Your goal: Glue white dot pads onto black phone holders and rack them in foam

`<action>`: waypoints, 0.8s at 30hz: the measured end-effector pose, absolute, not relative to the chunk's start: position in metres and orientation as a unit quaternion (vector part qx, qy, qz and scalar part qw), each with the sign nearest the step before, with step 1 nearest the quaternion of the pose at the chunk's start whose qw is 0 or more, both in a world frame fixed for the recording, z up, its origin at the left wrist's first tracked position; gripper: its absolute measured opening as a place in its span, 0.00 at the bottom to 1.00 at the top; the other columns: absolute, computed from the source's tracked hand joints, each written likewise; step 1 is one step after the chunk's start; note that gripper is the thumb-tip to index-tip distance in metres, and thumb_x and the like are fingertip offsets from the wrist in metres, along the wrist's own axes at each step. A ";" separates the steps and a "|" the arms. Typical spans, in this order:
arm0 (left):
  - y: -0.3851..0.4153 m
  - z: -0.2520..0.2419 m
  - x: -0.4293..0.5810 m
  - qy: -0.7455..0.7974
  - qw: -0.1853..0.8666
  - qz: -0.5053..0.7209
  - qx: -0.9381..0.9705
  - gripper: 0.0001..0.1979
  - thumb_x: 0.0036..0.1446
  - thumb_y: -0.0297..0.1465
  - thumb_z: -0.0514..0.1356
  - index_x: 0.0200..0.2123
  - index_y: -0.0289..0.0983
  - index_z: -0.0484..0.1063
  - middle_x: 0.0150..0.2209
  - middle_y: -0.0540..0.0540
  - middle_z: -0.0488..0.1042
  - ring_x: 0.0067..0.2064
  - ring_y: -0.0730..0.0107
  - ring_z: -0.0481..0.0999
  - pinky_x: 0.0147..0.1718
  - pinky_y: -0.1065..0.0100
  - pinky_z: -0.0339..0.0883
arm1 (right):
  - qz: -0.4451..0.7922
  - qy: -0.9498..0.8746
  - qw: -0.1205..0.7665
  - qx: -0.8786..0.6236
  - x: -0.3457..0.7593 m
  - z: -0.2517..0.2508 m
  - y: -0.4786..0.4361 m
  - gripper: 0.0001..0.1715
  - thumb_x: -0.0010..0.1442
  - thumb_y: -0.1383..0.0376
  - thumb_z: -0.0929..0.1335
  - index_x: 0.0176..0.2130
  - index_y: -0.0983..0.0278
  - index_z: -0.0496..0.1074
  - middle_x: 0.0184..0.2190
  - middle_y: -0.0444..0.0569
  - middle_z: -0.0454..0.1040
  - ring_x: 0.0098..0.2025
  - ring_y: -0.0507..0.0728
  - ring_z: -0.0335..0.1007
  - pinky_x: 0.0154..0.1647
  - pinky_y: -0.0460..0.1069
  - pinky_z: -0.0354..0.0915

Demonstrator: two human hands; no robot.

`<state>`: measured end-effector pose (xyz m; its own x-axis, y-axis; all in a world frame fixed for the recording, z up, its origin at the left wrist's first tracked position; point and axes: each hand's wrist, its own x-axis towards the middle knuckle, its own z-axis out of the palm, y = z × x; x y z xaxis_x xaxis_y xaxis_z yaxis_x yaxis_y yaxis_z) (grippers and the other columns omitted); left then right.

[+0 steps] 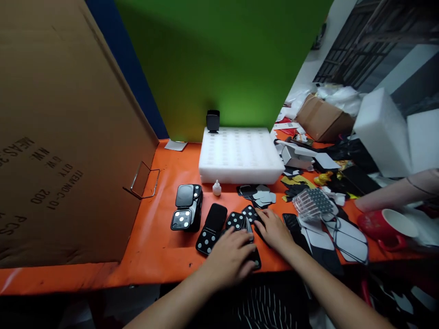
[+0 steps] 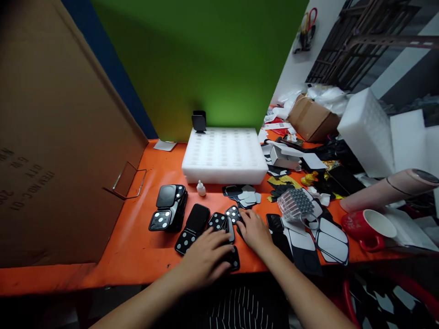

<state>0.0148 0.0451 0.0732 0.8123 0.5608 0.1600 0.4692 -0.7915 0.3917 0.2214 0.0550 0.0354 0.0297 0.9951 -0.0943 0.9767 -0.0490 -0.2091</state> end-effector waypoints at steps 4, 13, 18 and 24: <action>0.049 0.058 -0.039 0.395 0.168 0.204 0.880 0.15 0.58 0.30 0.49 0.48 0.43 0.66 0.53 0.46 0.64 0.54 0.63 0.62 0.53 0.55 0.57 | 0.117 -0.650 0.059 -0.748 0.214 0.034 0.025 0.31 0.55 0.54 0.62 0.56 0.59 0.57 0.48 0.53 0.63 0.47 0.61 0.59 0.45 0.52 0.56; 0.042 0.026 -0.086 0.528 0.209 0.273 0.776 0.13 0.57 0.36 0.50 0.42 0.39 0.68 0.46 0.45 0.68 0.48 0.61 0.68 0.47 0.58 0.65 | 0.142 -0.584 0.045 -0.798 0.204 0.036 0.017 0.36 0.53 0.51 0.62 0.58 0.59 0.52 0.42 0.55 0.64 0.43 0.62 0.61 0.40 0.52 0.57; 0.044 0.016 -0.085 0.576 0.241 0.240 0.743 0.20 0.56 0.41 0.49 0.49 0.38 0.62 0.49 0.44 0.67 0.50 0.60 0.67 0.47 0.58 0.64 | 0.160 -0.563 0.035 -0.810 0.214 0.035 0.005 0.36 0.54 0.50 0.60 0.58 0.59 0.51 0.42 0.55 0.64 0.42 0.62 0.63 0.37 0.52 0.59; 0.057 0.016 -0.074 0.585 0.257 0.147 0.755 0.26 0.58 0.43 0.45 0.55 0.37 0.58 0.47 0.43 0.71 0.47 0.57 0.70 0.44 0.56 0.64 | 0.131 -0.572 0.077 -0.806 0.239 0.037 -0.017 0.26 0.58 0.53 0.58 0.53 0.59 0.60 0.44 0.53 0.64 0.44 0.59 0.62 0.41 0.50 0.59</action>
